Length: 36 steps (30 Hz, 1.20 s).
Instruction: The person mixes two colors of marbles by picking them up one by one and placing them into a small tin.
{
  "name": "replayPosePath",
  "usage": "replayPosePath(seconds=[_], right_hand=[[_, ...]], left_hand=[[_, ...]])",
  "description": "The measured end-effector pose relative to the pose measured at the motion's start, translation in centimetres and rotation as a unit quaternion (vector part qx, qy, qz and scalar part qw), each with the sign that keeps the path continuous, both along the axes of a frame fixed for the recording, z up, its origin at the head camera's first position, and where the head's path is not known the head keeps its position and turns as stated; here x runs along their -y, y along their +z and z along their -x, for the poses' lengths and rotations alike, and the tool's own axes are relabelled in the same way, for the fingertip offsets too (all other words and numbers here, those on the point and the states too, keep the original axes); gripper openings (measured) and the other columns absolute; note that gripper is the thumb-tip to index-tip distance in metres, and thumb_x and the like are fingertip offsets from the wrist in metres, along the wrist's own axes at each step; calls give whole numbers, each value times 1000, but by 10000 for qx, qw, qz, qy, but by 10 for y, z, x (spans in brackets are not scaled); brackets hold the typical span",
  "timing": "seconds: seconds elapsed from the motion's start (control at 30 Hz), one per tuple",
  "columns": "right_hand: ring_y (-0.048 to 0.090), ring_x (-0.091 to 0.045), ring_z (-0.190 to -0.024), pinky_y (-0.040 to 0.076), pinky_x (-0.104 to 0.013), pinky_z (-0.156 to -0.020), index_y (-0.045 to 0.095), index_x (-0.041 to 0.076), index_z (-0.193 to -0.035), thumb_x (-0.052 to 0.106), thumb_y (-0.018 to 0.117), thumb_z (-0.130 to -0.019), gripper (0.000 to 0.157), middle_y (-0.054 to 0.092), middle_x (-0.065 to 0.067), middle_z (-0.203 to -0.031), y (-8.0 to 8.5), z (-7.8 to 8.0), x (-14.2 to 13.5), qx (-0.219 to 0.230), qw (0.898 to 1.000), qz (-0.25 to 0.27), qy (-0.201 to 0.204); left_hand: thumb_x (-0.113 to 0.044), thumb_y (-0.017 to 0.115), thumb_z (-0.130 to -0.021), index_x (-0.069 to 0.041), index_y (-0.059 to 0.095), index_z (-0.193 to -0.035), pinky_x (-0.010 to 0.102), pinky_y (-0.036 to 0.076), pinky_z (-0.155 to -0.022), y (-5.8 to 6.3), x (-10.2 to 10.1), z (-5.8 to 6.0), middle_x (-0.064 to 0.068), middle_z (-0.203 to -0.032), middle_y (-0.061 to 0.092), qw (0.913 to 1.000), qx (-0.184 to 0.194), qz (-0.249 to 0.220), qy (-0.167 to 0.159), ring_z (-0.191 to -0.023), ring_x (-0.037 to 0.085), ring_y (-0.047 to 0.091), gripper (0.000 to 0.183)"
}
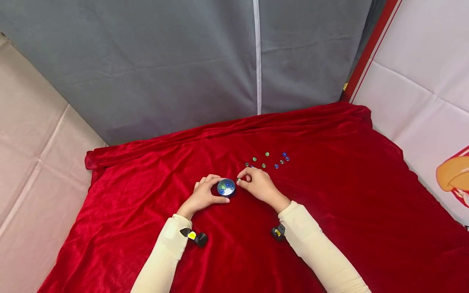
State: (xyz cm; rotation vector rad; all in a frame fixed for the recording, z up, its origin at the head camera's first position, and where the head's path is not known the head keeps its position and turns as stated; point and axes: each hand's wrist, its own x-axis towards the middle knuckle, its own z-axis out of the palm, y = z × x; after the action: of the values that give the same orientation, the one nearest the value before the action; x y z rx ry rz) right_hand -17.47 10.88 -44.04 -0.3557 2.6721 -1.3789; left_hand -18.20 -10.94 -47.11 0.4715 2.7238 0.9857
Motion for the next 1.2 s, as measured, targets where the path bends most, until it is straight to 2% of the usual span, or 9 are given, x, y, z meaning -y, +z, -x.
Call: replayPosePath(seconds=[0.37, 0.9, 1.2], right_hand=[[40, -12, -62, 35, -22, -57, 67, 12, -93, 17, 68, -82, 12, 45, 0, -73, 3, -5, 13, -46, 9994, -42, 351], [40, -11, -61, 35, -21, -56, 66, 12, -92, 17, 68, -83, 10, 45, 1, -73, -1, -7, 22, -40, 9988, -107, 470], [40, -11, -61, 35, -21, -57, 68, 11, -96, 17, 68, -82, 14, 46, 1, -73, 0, -7, 21, -23, 9989, -103, 448]], left_hand=[[-43, 82, -63, -23, 60, -120, 38, 23, -91, 1, 1, -1, -6, -116, 51, 10000, 26, -50, -21, -107, 17, 40, 64], [-44, 81, -64, -23, 60, -120, 37, 24, -90, 0, 1, -1, -5, -116, 50, 10000, 16, -46, 2, -106, 17, 39, 64], [-45, 81, -63, -21, 60, -121, 35, 25, -88, -1, 1, 0, -4, -117, 51, 10000, -52, 23, -30, -107, 19, 40, 65]])
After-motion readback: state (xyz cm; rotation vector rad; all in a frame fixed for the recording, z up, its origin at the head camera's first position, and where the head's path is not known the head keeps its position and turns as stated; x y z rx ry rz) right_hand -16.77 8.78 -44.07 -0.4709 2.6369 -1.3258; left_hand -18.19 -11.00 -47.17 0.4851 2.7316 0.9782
